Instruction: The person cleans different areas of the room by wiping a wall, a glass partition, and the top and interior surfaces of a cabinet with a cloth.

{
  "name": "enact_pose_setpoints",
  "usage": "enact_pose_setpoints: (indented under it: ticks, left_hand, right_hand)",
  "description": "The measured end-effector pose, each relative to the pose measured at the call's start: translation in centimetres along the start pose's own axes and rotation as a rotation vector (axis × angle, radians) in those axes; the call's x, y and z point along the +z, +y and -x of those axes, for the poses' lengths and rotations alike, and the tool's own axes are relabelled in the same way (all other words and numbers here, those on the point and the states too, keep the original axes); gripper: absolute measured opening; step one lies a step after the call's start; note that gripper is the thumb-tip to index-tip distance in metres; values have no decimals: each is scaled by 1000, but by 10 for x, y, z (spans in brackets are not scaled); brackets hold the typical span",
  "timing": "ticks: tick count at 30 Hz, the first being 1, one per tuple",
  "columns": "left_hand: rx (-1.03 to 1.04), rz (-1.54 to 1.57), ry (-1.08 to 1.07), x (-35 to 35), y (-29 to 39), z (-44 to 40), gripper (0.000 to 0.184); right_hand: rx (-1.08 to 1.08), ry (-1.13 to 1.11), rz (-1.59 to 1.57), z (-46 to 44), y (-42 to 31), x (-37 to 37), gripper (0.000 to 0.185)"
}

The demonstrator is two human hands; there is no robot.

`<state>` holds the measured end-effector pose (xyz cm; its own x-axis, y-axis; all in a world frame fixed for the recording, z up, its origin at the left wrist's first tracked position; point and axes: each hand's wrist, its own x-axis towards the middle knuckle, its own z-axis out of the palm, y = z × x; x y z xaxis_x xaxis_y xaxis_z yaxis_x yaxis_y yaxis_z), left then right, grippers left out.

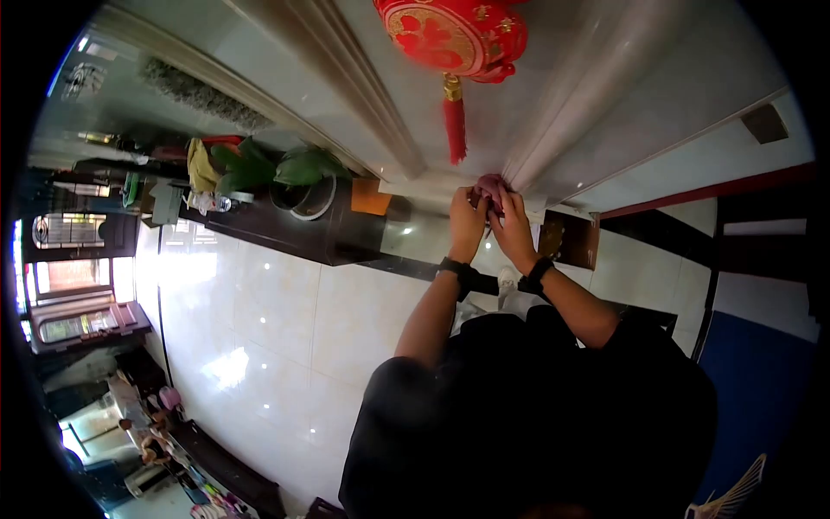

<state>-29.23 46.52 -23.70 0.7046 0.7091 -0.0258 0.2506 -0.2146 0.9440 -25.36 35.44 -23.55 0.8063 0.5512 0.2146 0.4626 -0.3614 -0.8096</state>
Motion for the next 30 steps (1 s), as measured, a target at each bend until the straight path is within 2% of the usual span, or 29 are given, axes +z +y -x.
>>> enact_pose_setpoints:
  ticks: [3, 8, 12, 16, 19, 22, 27, 29, 30]
  left_hand:
    - [-138, 99, -125, 3, -30, -25, 22]
    - [-96, -56, -162, -13, -53, -43, 24]
    - [-113, -15, -95, -43, -84, -62, 25]
    - [-103, -301, 16, -86, -96, -81, 24]
    - [-30, -246, -49, -91, -91, -82, 23]
    - [-110, 19, -113, -83, -63, -70, 22]
    - [113, -207, -255, -13, -121, -65, 22]
    - [-78, -116, -348, -13, -52, -56, 22]
    - [-91, -88, -363, -6, -52, -53, 23]
  right_hand:
    - [50, 127, 52, -1, 10, 34, 53]
    - [186, 281, 43, -5, 4, 77, 44]
    - [165, 287, -4, -21, -14, 116, 37]
    - [128, 277, -17, -41, -36, 158, 28]
    - [146, 257, -15, -34, -39, 154, 32]
    - [117, 285, 110, -32, -33, 141, 35]
    - [281, 440, 195, -9, -8, 111, 39]
    - [367, 492, 203, -3, -9, 92, 39]
    - [355, 501, 214, -1, -5, 87, 39]
